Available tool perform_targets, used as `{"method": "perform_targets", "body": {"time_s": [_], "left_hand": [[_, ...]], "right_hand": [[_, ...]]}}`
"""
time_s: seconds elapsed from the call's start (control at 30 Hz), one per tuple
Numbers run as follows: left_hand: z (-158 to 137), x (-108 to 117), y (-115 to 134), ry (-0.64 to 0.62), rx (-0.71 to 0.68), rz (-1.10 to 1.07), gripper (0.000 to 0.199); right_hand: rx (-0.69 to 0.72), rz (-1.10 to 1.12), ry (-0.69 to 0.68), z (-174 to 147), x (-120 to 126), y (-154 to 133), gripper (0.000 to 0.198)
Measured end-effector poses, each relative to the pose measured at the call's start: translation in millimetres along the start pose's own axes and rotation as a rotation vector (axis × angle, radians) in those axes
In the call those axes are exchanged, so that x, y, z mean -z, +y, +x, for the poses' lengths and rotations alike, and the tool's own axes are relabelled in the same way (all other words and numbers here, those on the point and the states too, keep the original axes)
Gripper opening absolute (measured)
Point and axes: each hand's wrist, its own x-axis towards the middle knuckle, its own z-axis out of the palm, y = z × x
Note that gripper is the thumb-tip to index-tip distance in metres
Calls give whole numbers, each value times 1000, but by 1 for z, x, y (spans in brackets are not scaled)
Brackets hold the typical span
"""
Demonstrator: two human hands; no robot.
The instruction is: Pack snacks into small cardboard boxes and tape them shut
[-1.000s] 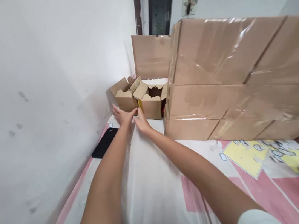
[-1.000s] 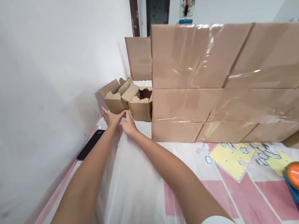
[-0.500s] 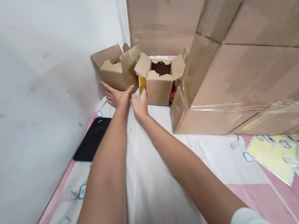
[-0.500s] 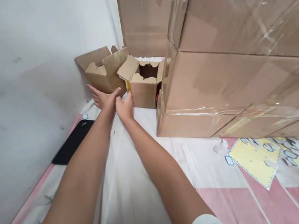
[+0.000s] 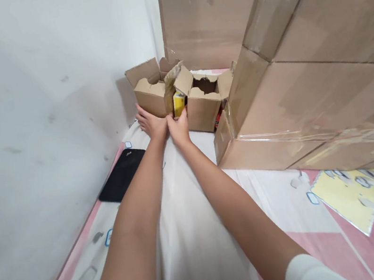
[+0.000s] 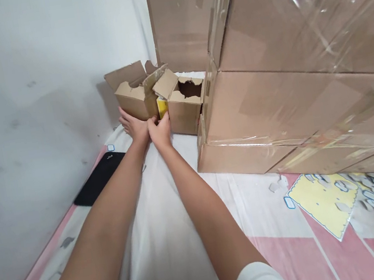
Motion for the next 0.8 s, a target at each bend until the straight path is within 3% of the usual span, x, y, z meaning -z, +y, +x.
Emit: {"method": "perform_targets", "body": {"time_s": [0.23,0.4,0.5,0.63,0.8], "left_hand": [[3,-1,-4,2,-3,-48,120],[-1,6,7,-28,-36,-111,121],[1,20,19,-10,-9,-148,120],[-4,63,34,86,34,-273,117],[-31,161,36,156,-80,-396,115]], "right_hand": [[-207,-201,-8,11,3,0,100],[6,179,-102,19,13,11,85],[70,170,-111,22,21,-4,80],[209,19,-125,0,31,-66,70],[342,-94,-193,-85,58,-146,77]]}}
